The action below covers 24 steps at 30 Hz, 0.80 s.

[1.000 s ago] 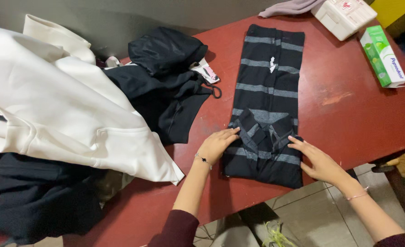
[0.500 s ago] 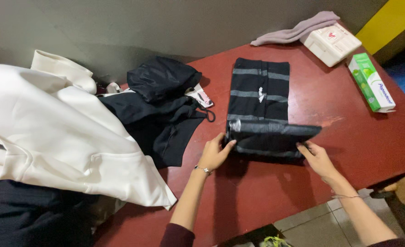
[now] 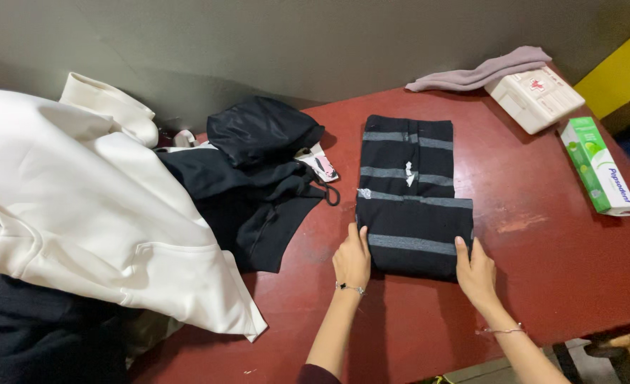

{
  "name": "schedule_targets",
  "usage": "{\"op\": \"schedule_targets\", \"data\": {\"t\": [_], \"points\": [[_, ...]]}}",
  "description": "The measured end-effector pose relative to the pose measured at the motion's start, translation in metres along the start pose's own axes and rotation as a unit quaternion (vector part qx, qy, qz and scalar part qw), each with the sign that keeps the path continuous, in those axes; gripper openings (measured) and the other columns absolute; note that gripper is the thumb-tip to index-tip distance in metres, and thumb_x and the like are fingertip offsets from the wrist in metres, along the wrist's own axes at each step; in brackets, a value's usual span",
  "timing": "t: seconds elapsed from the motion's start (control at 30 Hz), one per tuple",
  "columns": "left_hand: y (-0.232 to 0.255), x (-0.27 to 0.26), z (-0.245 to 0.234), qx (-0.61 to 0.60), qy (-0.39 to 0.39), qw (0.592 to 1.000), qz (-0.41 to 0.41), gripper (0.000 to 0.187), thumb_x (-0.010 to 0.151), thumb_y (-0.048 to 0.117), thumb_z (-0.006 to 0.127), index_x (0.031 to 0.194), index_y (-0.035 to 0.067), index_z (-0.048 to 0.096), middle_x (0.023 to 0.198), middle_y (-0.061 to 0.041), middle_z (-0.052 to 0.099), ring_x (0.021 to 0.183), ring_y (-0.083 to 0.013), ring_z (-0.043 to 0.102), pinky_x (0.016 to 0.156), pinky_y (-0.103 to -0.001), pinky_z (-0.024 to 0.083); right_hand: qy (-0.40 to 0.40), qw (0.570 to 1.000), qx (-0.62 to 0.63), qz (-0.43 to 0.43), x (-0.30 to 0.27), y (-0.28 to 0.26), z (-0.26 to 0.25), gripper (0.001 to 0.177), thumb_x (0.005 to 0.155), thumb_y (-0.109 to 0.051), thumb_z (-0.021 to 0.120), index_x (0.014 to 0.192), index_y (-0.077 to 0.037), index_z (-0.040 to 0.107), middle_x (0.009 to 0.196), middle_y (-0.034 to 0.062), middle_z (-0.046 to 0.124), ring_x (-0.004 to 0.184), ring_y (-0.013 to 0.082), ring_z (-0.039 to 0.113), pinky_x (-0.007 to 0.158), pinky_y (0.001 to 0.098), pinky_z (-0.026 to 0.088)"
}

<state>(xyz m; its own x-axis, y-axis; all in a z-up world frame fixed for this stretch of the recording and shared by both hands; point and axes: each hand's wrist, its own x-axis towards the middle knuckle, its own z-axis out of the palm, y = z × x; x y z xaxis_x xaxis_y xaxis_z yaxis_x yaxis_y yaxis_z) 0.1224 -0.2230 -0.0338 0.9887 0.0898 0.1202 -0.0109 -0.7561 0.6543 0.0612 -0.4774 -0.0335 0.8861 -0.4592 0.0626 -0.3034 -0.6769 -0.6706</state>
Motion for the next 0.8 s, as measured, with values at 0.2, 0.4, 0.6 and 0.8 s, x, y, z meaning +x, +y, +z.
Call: {"op": "schedule_targets", "data": {"t": [0.2,0.4,0.6,0.8], "points": [[0.005,0.007,0.003,0.025,0.052,0.998,0.018,0.026,0.104,0.033,0.054,0.115,0.009,0.058,0.076,-0.017,0.071,0.059,-0.0411,0.068,0.047,-0.051,0.052,0.027,0.999,-0.031,-0.031,0.011,0.005,0.014,0.046,0.106,-0.044,0.05,0.114,0.001,0.061,0.089,0.0365,0.065,0.088,0.0572,0.062,0.074,0.0613,0.049],[0.002,0.007,0.001,-0.002,0.074,0.996,0.045,0.025,0.105,0.032,0.053,0.114,0.01,0.059,0.084,-0.015,0.073,0.06,-0.0404,0.068,0.047,-0.05,0.052,0.021,0.999,-0.031,-0.022,0.013,0.007,0.017,0.043,0.106,-0.043,0.049,0.112,-0.001,0.058,0.089,0.0357,0.065,0.087,0.0578,0.062,0.072,0.0622,0.048],[0.019,0.026,-0.014,0.019,-0.06,0.996,-0.071,0.034,0.107,0.039,0.052,0.127,0.012,0.055,0.09,-0.02,0.072,0.076,-0.0425,0.069,0.063,-0.052,0.054,-0.013,0.999,-0.053,-0.006,0.033,0.015,0.01,0.048,0.104,-0.048,0.058,0.118,-0.003,0.061,0.101,0.0343,0.068,0.102,0.0541,0.064,0.084,0.0577,0.052],[0.041,0.031,-0.042,-0.077,0.088,0.991,0.068,0.048,0.103,0.032,0.055,0.142,0.005,0.05,0.147,-0.022,0.05,0.135,-0.0399,0.048,0.11,-0.052,0.04,0.035,0.999,-0.009,0.011,0.038,-0.019,-0.028,0.065,0.103,-0.046,0.052,0.151,-0.002,0.044,0.145,0.0291,0.052,0.132,0.0434,0.052,0.109,0.0518,0.042]]}}
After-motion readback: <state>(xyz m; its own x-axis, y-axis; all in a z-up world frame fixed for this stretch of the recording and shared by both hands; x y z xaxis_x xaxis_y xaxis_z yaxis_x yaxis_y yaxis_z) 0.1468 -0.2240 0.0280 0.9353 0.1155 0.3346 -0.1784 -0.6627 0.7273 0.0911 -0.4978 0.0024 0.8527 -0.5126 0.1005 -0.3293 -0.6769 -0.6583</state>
